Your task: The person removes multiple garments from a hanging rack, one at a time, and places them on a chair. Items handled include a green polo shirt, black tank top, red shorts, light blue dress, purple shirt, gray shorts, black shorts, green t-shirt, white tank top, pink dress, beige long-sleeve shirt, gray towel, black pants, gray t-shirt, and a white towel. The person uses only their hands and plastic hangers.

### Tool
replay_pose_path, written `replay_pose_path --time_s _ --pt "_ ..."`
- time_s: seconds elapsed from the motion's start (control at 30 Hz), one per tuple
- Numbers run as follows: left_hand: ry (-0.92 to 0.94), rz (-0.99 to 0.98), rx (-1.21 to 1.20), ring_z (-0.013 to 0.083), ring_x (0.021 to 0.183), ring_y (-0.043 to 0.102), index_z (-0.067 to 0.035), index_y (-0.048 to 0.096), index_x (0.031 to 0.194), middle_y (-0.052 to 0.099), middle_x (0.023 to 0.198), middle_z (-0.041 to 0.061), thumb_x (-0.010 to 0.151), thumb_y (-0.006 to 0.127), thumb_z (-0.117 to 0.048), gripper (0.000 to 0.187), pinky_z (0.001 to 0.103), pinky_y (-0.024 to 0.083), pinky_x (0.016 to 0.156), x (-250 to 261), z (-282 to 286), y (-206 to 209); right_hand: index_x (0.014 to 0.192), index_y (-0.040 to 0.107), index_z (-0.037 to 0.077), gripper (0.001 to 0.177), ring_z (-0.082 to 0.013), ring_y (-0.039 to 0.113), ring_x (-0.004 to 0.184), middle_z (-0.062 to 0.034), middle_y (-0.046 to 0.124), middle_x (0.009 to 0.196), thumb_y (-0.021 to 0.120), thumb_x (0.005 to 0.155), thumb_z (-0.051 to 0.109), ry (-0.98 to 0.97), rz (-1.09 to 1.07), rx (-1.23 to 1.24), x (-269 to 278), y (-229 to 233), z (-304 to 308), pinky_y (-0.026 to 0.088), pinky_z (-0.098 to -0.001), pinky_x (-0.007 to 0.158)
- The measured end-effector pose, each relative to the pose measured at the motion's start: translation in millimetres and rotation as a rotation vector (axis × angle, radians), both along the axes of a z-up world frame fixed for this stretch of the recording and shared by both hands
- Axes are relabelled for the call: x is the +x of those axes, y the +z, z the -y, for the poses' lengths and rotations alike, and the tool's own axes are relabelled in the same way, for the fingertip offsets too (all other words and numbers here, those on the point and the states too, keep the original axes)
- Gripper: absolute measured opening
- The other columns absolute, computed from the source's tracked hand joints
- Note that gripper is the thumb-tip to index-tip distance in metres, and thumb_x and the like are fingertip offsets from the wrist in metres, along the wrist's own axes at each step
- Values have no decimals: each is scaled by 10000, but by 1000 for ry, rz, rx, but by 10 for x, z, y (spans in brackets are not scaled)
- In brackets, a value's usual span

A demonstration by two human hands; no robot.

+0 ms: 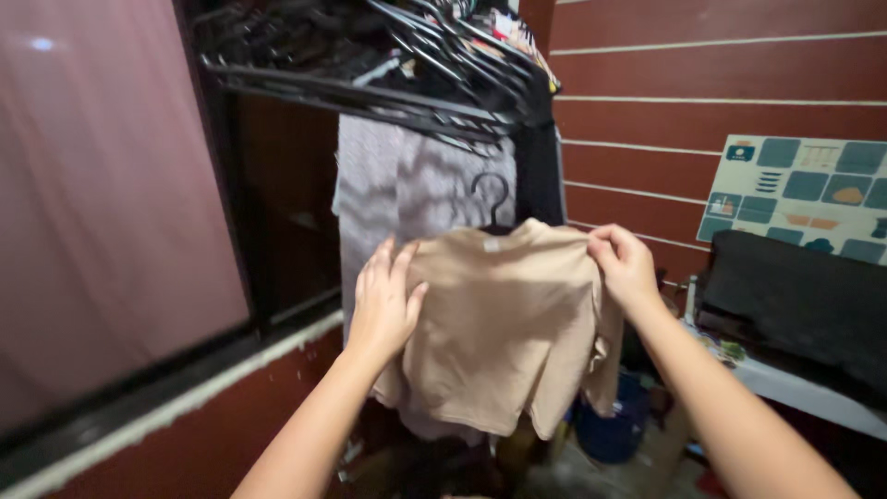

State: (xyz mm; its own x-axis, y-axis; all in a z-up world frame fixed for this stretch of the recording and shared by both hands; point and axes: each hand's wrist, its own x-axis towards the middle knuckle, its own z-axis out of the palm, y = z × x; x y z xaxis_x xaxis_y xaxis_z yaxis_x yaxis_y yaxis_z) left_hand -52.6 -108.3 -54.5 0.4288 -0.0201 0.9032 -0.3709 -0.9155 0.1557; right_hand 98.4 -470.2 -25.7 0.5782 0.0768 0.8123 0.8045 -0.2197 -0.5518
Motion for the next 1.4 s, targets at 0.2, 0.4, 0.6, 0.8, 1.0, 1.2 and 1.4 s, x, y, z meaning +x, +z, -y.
replay_pose_path --time_s 0.2,0.4,0.6,0.8,1.0,1.2,1.4 --pt "50 -461 -51 322 1112 657 -140 698 1108 728 1086 124 1051 506 -343 286 484 485 980 -232 567 -328 992 665 13 78 -50 583 811 30 648 861 622 986 78 180 -129 16 -242 -830 506 484 -218 718" --pt "-92 -181 -107 374 883 653 -88 676 951 708 871 134 961 537 -260 221 532 450 738 -543 946 -795 969 681 14 76 -51 574 783 17 653 818 658 972 87 126 -253 -30 -732 -1437 645 479 -222 699" --pt "-173 -254 -86 402 908 629 -46 641 924 685 896 161 984 555 -187 175 526 460 756 -768 1083 -1042 944 711 24 63 -47 600 763 17 694 811 673 931 72 174 -331 -12 -1104 -1780 356 497 -224 688" --pt "-99 -199 -170 413 912 633 -30 633 961 680 944 188 951 580 -165 145 506 485 763 -1262 692 -1085 943 716 31 112 -65 623 754 24 711 807 614 952 76 -137 -370 180 -1176 -2192 441 494 -245 684" --pt "135 -146 -188 415 922 640 -31 618 991 669 931 190 956 589 -185 161 520 490 762 -1267 548 -1379 973 693 1 98 -102 573 728 -32 654 767 655 999 88 -341 -366 189 -1450 -2634 245 470 -248 688" --pt "303 -356 -317 426 918 641 -50 625 983 679 975 181 997 582 -222 177 532 489 744 -1207 305 -1566 1008 686 1 133 -86 586 874 -9 656 913 586 1062 71 -41 -186 356 -1545 -2913 238 485 -246 807" --pt "50 -314 -229 411 923 664 -66 666 1030 696 983 178 929 625 -223 191 480 522 773 -1009 575 -1549 1098 718 10 195 -126 655 972 -60 718 1088 682 918 76 351 -477 -126 -691 -2865 385 540 -292 853"
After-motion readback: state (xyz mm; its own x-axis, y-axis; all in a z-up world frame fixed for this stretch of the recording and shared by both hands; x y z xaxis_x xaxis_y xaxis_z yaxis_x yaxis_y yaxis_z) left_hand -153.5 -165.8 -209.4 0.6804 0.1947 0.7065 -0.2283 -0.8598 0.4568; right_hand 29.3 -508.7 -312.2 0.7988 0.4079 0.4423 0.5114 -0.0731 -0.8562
